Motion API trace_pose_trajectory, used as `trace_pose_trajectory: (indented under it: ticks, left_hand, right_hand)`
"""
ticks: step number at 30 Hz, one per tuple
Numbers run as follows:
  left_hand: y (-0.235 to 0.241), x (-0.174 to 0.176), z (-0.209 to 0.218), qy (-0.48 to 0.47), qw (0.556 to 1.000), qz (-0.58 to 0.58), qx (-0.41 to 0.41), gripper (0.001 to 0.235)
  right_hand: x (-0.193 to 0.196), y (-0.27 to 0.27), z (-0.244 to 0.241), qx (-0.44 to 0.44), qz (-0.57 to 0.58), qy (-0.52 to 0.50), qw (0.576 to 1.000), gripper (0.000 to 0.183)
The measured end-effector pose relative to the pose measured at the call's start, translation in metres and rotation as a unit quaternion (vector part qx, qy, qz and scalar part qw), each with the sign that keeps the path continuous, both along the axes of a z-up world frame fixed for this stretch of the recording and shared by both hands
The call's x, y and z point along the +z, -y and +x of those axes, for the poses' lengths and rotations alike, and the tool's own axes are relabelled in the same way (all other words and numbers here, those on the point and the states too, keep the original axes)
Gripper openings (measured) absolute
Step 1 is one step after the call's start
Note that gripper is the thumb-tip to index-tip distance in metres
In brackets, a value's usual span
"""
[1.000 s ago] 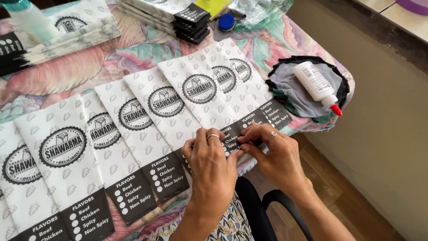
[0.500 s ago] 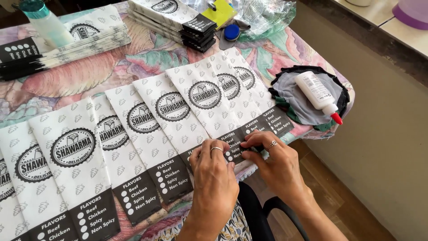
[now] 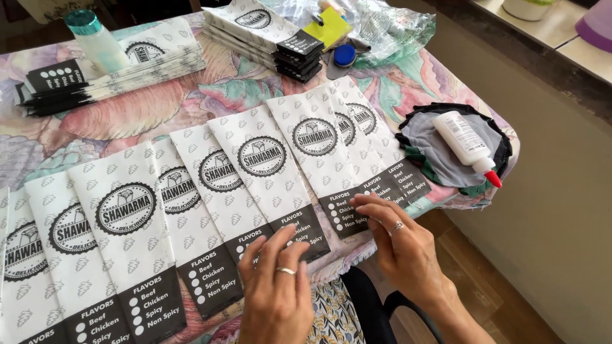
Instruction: The person is manually assembling paper shawarma sleeves by applying glue to the edges and folding them into shape.
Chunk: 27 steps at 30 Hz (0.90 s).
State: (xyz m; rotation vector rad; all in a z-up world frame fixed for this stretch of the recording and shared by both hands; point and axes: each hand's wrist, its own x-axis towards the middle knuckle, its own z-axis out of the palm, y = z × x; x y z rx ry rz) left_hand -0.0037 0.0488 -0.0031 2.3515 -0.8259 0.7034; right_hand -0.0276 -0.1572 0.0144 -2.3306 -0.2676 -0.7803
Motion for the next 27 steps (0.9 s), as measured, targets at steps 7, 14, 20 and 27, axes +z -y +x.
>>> trace_pose_trajectory:
  ticks: [7, 14, 20, 27]
  left_hand:
    - [-0.018, -0.005, 0.004, 0.011, 0.998, -0.034, -0.06, 0.031]
    - [-0.02, -0.012, 0.006, 0.015, 0.991, -0.074, -0.114, 0.024]
    - [-0.019, -0.012, 0.004, 0.017, 0.992, -0.065, -0.105, 0.021]
    - [-0.011, -0.013, 0.001, -0.017, 0.998, -0.009, -0.053, 0.016]
  right_hand:
    - [-0.001, -0.012, 0.004, 0.171, 0.0, -0.028, 0.985, 0.022]
    - [-0.001, -0.007, 0.005, 0.187, -0.066, -0.032, 0.98, 0.012]
    - [-0.003, -0.009, 0.004, 0.202, -0.022, -0.042, 0.978, 0.016]
    - [0.0, -0.029, 0.012, 0.167, 0.054, -0.005, 0.985, 0.009]
